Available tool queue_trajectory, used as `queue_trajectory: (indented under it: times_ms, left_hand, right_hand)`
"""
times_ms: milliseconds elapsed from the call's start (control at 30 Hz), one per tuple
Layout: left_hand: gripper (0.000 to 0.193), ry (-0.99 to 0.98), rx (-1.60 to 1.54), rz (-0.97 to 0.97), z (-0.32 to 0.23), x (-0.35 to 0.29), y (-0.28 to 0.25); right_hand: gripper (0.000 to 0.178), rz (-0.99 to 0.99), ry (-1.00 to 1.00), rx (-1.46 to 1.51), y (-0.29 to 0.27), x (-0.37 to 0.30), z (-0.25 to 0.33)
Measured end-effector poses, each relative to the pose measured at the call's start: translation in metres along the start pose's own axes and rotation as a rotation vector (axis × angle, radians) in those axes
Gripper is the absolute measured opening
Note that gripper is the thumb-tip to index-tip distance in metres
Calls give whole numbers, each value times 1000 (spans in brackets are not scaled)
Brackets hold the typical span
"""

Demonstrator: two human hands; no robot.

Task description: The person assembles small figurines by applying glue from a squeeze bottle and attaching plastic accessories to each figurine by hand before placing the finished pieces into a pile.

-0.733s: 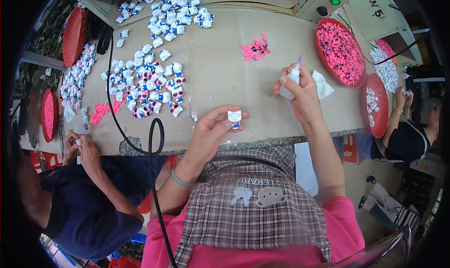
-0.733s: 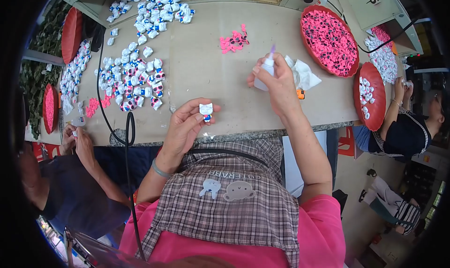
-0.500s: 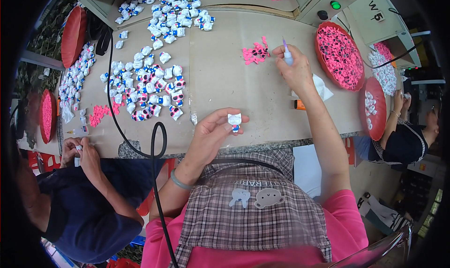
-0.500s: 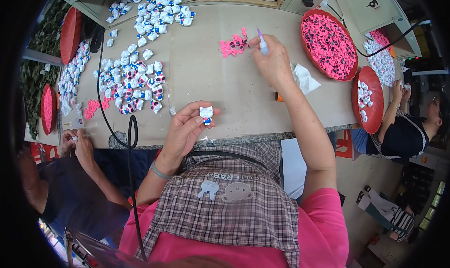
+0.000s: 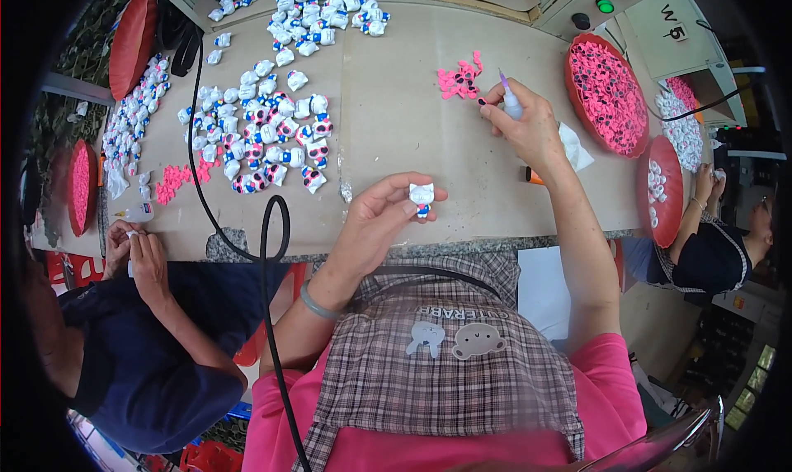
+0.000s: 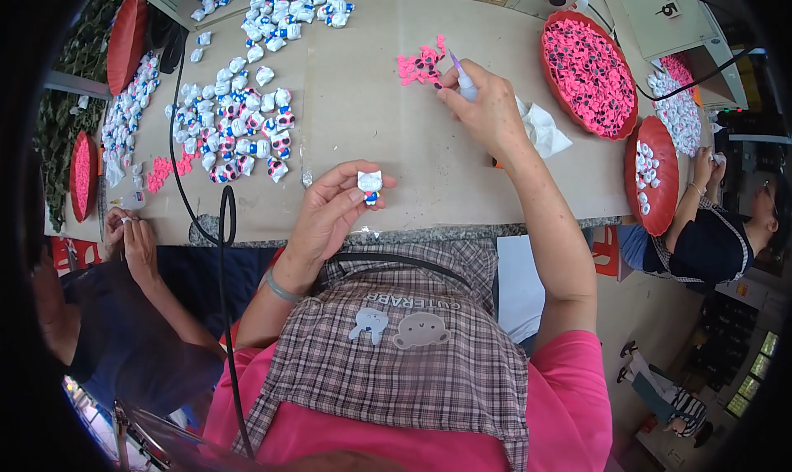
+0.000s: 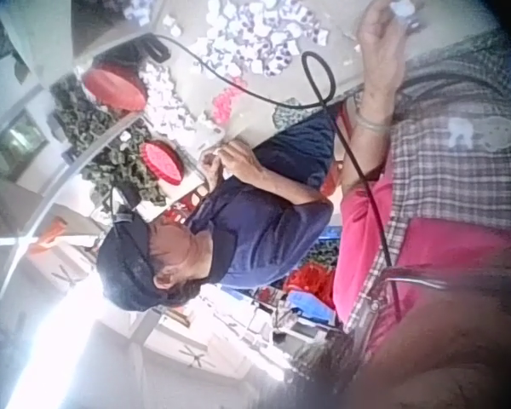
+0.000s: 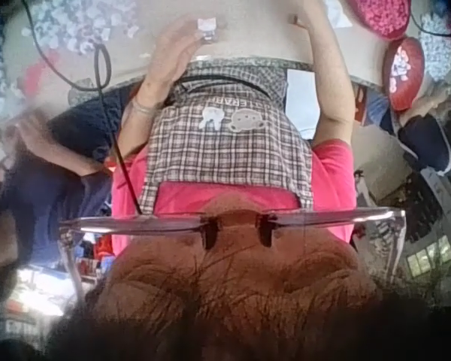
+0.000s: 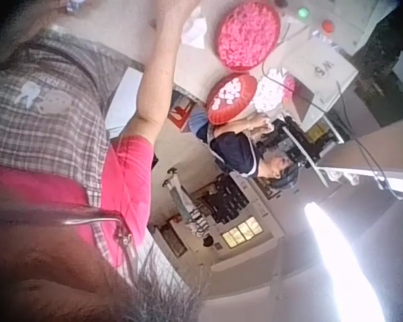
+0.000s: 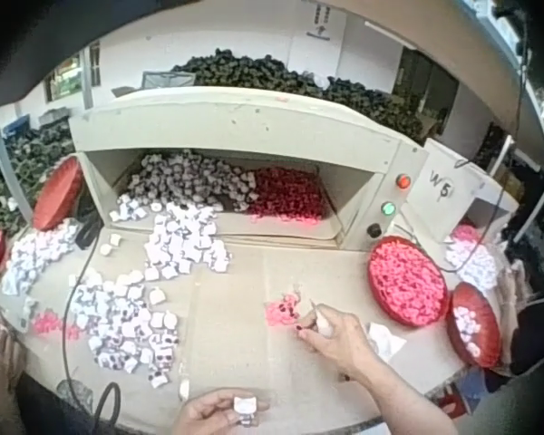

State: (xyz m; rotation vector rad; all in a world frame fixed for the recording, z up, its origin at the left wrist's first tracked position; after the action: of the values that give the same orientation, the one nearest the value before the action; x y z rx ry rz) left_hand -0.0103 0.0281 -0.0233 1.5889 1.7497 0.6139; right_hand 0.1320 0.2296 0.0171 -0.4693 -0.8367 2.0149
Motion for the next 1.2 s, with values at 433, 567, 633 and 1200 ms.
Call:
queue_trajectory:
  times_ms: [433,567,633,1200]
  left_hand:
    - [32,71,102,-20,5,-3,10]
    - [33,84,203,-32,4,-6,15]
    - [33,86,245,-24,3,-7,16]
    - [30,107,511,8,0,-7,21]
  right_hand:
    - [12,396,86,732,26,-102,35]
    - [15,366,51,645,26,-105,39]
    - [19,287,69,614,24,-104,39]
    - [19,287,101,401,23,-100,37]
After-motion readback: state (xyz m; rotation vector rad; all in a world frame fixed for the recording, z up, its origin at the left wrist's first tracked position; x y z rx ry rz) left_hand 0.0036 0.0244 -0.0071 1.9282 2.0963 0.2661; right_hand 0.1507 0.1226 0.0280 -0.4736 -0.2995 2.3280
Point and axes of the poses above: each hand's wrist, its own x-axis towards the middle knuckle, its own y-axis out of the palm, z = x × y, the point moved 3 cm from there along x, towards the middle knuckle, and after that the axes turned 5 degrees about -x, right-handed, at the moved point
